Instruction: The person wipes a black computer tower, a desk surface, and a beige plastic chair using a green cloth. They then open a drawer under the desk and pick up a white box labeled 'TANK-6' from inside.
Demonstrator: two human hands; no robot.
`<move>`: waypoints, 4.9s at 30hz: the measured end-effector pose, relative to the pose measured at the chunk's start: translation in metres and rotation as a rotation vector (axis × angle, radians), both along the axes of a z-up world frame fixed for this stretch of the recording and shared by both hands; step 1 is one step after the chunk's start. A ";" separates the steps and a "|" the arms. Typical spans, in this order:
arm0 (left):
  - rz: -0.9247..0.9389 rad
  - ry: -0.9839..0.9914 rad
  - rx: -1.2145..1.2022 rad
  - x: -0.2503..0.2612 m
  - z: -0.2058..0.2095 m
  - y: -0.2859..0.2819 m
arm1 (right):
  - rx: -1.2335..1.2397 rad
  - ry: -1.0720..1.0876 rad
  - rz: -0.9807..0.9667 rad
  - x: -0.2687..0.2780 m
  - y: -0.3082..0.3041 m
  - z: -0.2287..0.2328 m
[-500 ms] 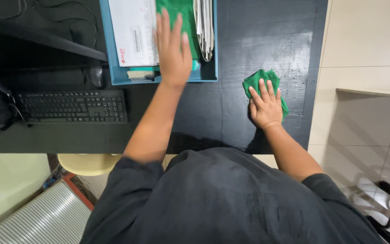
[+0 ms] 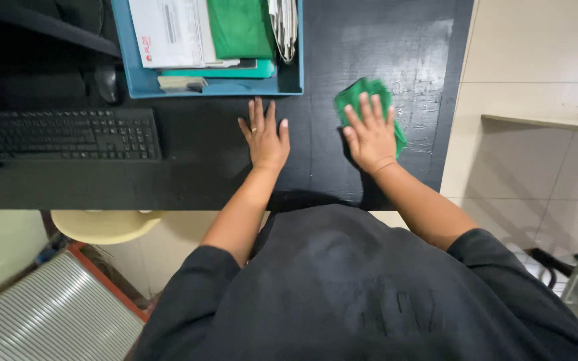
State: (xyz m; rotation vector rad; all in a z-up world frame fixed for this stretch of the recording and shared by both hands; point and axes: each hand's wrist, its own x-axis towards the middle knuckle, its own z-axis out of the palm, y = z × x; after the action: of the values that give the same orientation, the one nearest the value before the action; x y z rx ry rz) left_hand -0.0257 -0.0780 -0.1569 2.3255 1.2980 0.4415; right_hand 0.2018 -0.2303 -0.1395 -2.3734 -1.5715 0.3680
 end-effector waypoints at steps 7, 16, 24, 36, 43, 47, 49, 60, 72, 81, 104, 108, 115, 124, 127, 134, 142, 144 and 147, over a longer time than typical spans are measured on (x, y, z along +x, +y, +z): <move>0.068 0.243 0.057 0.015 -0.003 -0.002 | -0.053 -0.013 0.412 -0.016 0.034 0.023; 0.054 0.271 0.057 0.018 -0.012 -0.002 | 0.003 -0.044 0.261 0.037 0.128 0.004; 0.064 0.316 0.081 0.021 -0.009 -0.004 | -0.080 -0.060 0.017 0.125 0.137 0.001; 0.064 0.250 0.203 0.016 -0.015 -0.008 | -0.104 -0.177 -0.015 0.062 -0.023 0.015; 0.058 0.242 0.148 0.016 -0.018 -0.011 | -0.122 0.003 0.349 -0.041 -0.035 0.026; 0.082 0.238 0.138 0.017 -0.008 -0.010 | -0.036 0.045 0.537 -0.048 -0.065 0.037; 0.089 0.231 0.156 0.017 -0.004 -0.011 | -0.093 0.031 0.468 -0.038 -0.083 0.047; 0.125 -0.015 0.111 -0.015 0.000 -0.018 | -0.064 -0.218 -0.140 0.042 -0.139 -0.013; 0.398 -0.278 0.109 -0.244 0.003 -0.055 | -0.149 -0.131 -0.040 -0.200 0.006 0.007; 0.326 -0.095 0.050 -0.270 -0.036 0.003 | -0.213 -0.150 0.453 -0.325 0.027 0.023; 0.330 0.124 0.084 -0.251 -0.019 0.001 | -0.094 -0.162 0.280 -0.286 0.161 0.004; 0.324 0.119 0.089 -0.251 -0.018 0.002 | -0.146 -0.093 0.333 -0.325 0.188 0.014; 0.315 0.150 0.069 -0.252 -0.016 0.001 | -0.083 -0.063 0.395 -0.280 0.161 0.016; 0.308 0.148 0.037 -0.250 -0.008 0.002 | -0.084 -0.175 -0.149 -0.127 -0.012 -0.002; 0.312 0.148 0.047 -0.252 -0.009 0.001 | -0.102 -0.192 -0.256 -0.128 -0.025 -0.008; 0.315 0.135 0.090 -0.253 -0.017 0.000 | -0.270 -0.122 0.280 -0.282 0.046 0.031; 0.312 0.129 0.062 -0.254 -0.019 0.000 | -0.071 -0.079 0.526 -0.312 0.167 0.016; 0.308 0.139 0.063 -0.255 -0.018 0.000 | -0.067 -0.071 0.494 -0.300 0.171 0.011; 0.300 0.124 0.046 -0.255 -0.018 0.000 | -0.024 -0.096 0.404 -0.280 0.139 0.011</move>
State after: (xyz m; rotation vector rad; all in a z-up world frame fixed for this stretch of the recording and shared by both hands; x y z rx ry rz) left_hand -0.2805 -0.0777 -0.1753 2.2302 1.7245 0.4299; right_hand -0.0786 -0.0908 -0.1285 -2.1062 -2.1052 0.3576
